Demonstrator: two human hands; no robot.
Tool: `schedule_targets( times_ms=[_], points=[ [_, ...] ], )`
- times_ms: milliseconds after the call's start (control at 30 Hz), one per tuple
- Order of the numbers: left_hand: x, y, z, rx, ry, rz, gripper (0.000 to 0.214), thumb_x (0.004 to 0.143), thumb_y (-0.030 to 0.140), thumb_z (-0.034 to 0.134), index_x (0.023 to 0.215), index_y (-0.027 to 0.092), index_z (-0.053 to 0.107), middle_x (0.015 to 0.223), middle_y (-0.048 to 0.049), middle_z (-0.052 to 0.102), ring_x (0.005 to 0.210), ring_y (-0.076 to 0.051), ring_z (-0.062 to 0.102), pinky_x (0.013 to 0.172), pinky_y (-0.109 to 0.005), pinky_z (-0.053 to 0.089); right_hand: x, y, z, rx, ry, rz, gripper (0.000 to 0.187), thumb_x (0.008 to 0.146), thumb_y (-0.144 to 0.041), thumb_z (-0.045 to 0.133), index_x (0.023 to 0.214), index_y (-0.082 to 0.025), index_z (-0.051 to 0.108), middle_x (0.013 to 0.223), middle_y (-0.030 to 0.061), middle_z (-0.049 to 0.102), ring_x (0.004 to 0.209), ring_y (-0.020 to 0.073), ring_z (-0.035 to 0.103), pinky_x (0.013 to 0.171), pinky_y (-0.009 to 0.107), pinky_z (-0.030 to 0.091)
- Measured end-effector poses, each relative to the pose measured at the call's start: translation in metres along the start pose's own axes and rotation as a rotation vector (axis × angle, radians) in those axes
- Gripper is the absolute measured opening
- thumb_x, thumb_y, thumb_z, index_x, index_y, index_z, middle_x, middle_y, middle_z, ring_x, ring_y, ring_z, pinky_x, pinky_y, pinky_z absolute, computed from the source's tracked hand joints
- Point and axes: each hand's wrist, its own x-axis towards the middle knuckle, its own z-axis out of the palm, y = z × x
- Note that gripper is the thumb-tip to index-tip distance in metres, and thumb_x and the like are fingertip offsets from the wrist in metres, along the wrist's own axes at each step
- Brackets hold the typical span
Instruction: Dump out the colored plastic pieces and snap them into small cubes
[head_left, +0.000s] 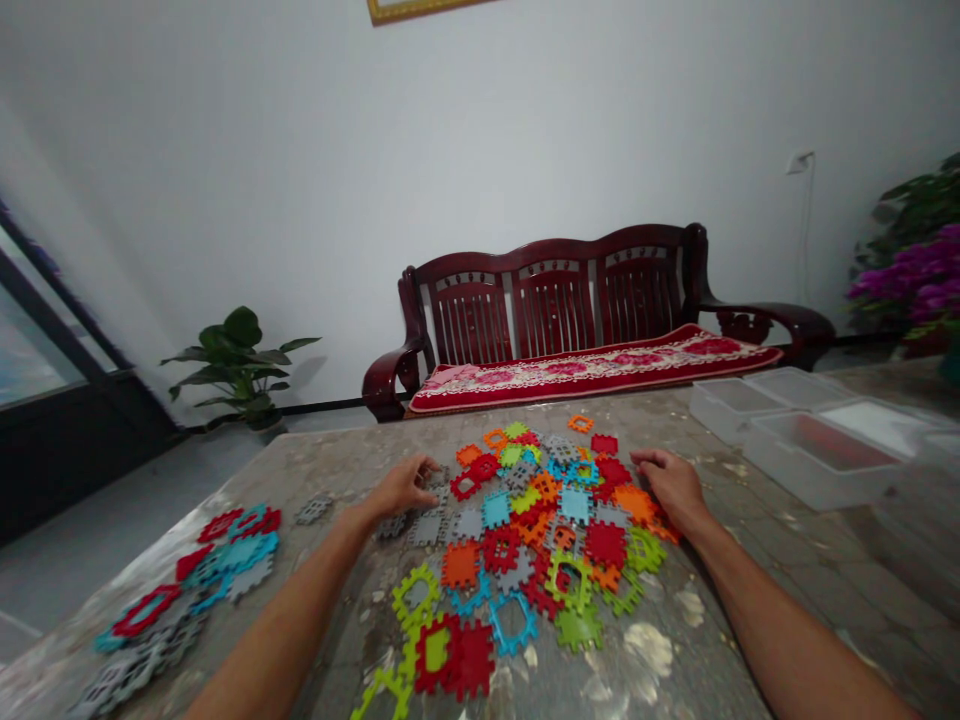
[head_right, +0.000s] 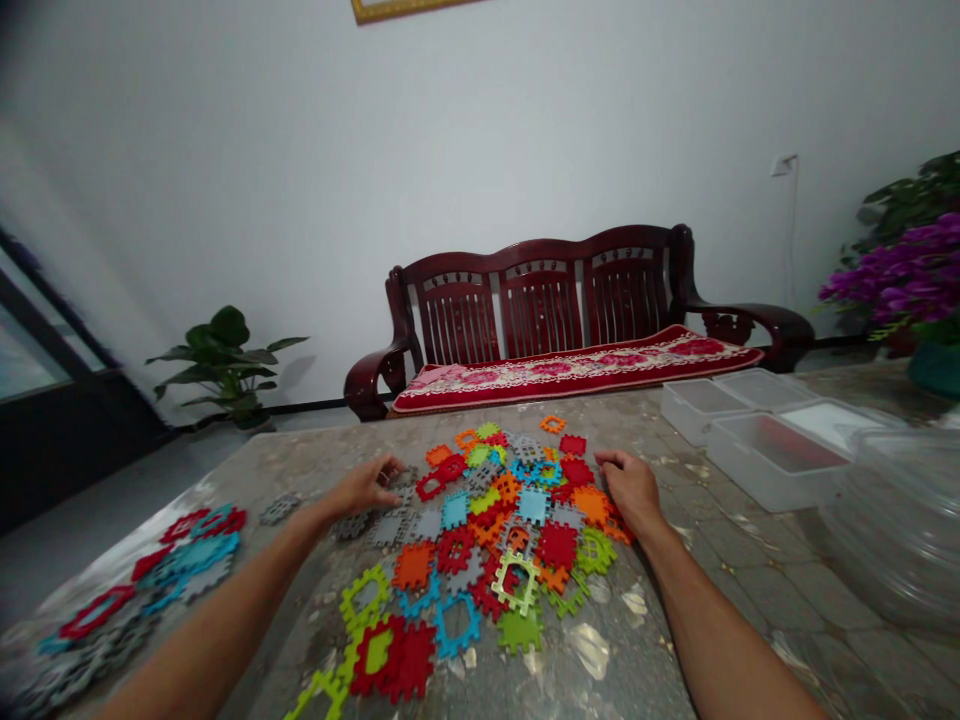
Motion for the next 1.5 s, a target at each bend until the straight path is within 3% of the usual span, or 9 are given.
schedule_targets(
  times_ms=[233, 467, 667, 800, 933, 1067, 1167, 1300, 1500],
  points=[
    [0.005, 0.001, -0.002, -0.005, -0.035, -0.054, 0.092, 0.05, 0.033, 0.083, 0.138, 0.02, 0.058, 0.148, -0.0146, 0.056, 0.133, -0.033, 0.054, 0.104, -0.035, 0.047, 0.001, 0.002, 0.0, -0.053, -0.023, -0.017, 0.036, 0.066, -0.034, 0.054, 0.089, -0.021, 0.08, 0.079, 0.004, 0.079, 0.069, 0.02, 0.069, 0.06, 0.028, 0.045],
    [0.025, -0.001, 0.006, -0.054, -0.069, -0.178, 0.075, 0.045, 0.032, 0.084, 0.117, 0.02, 0.066, 0.104, -0.0082, 0.074, 0.099, -0.03, 0.069, 0.084, -0.036, 0.053, -0.001, 0.0, 0.001, -0.056, -0.019, -0.02, 0.035, 0.067, -0.031, 0.054, 0.088, -0.022, 0.08, 0.079, 0.0037, 0.079, 0.071, 0.0197, 0.07, 0.063, 0.028, 0.047],
    [0.026, -0.004, 0.015, -0.136, -0.019, -0.206, 0.041, 0.049, 0.036, 0.083, 0.08, 0.02, 0.063, 0.069, 0.0018, 0.063, 0.072, -0.02, 0.061, 0.064, -0.029, 0.046, 0.0, -0.001, 0.001, -0.051, -0.041, -0.002, 0.037, 0.067, -0.033, 0.053, 0.09, -0.021, 0.079, 0.082, 0.0045, 0.079, 0.071, 0.0198, 0.069, 0.061, 0.027, 0.047],
    [0.024, 0.011, 0.017, -0.224, -0.001, -0.177, 0.04, 0.061, 0.053, 0.077, 0.072, 0.019, 0.059, 0.057, 0.0049, 0.053, 0.059, -0.014, 0.052, 0.056, -0.026, 0.038, 0.0, 0.0, 0.001, -0.048, -0.045, 0.007, 0.037, 0.068, -0.033, 0.052, 0.091, -0.021, 0.079, 0.08, 0.0041, 0.078, 0.07, 0.0196, 0.068, 0.061, 0.027, 0.047],
    [0.021, 0.047, 0.018, -0.328, -0.005, -0.104, 0.05, 0.073, 0.062, 0.068, 0.096, 0.017, 0.066, 0.069, 0.0014, 0.062, 0.065, -0.015, 0.057, 0.058, -0.026, 0.042, 0.0, 0.001, 0.002, -0.068, -0.036, 0.012, 0.038, 0.068, -0.033, 0.053, 0.093, -0.021, 0.08, 0.078, 0.0042, 0.078, 0.068, 0.0189, 0.067, 0.06, 0.027, 0.046],
    [0.011, 0.07, 0.009, -0.481, -0.164, 0.072, 0.075, 0.075, 0.059, 0.068, 0.137, 0.019, 0.056, 0.116, -0.0088, 0.071, 0.1, -0.022, 0.067, 0.084, -0.033, 0.053, 0.002, 0.004, 0.002, -0.068, -0.032, -0.002, 0.037, 0.068, -0.032, 0.054, 0.092, -0.021, 0.08, 0.079, 0.0041, 0.079, 0.066, 0.0182, 0.067, 0.058, 0.026, 0.045],
    [-0.001, 0.057, -0.001, -0.225, -0.32, 0.135, 0.081, 0.06, 0.051, 0.081, 0.133, 0.022, 0.06, 0.131, -0.0095, 0.066, 0.119, -0.029, 0.061, 0.102, -0.039, 0.048, 0.002, 0.006, 0.002, -0.086, -0.03, -0.023, 0.036, 0.068, -0.031, 0.054, 0.091, -0.02, 0.08, 0.079, 0.004, 0.079, 0.067, 0.0183, 0.068, 0.06, 0.027, 0.046],
    [-0.02, 0.028, -0.006, 0.291, -0.343, 0.104, 0.093, 0.046, 0.045, 0.09, 0.133, 0.025, 0.061, 0.139, -0.0103, 0.06, 0.131, -0.036, 0.052, 0.112, -0.044, 0.042, 0.003, 0.006, 0.003, -0.094, -0.028, -0.033, 0.036, 0.07, -0.031, 0.053, 0.091, -0.021, 0.08, 0.081, 0.0037, 0.08, 0.068, 0.0178, 0.068, 0.06, 0.027, 0.045],
    [-0.03, 0.022, -0.004, 0.32, -0.358, 0.053, 0.093, 0.045, 0.042, 0.091, 0.129, 0.021, 0.056, 0.132, -0.0114, 0.061, 0.116, -0.029, 0.06, 0.1, -0.037, 0.048, 0.002, 0.007, 0.003, -0.092, -0.019, -0.036, 0.035, 0.069, -0.031, 0.054, 0.091, -0.021, 0.08, 0.082, 0.0039, 0.079, 0.063, 0.0171, 0.065, 0.056, 0.026, 0.043]
  ],
)
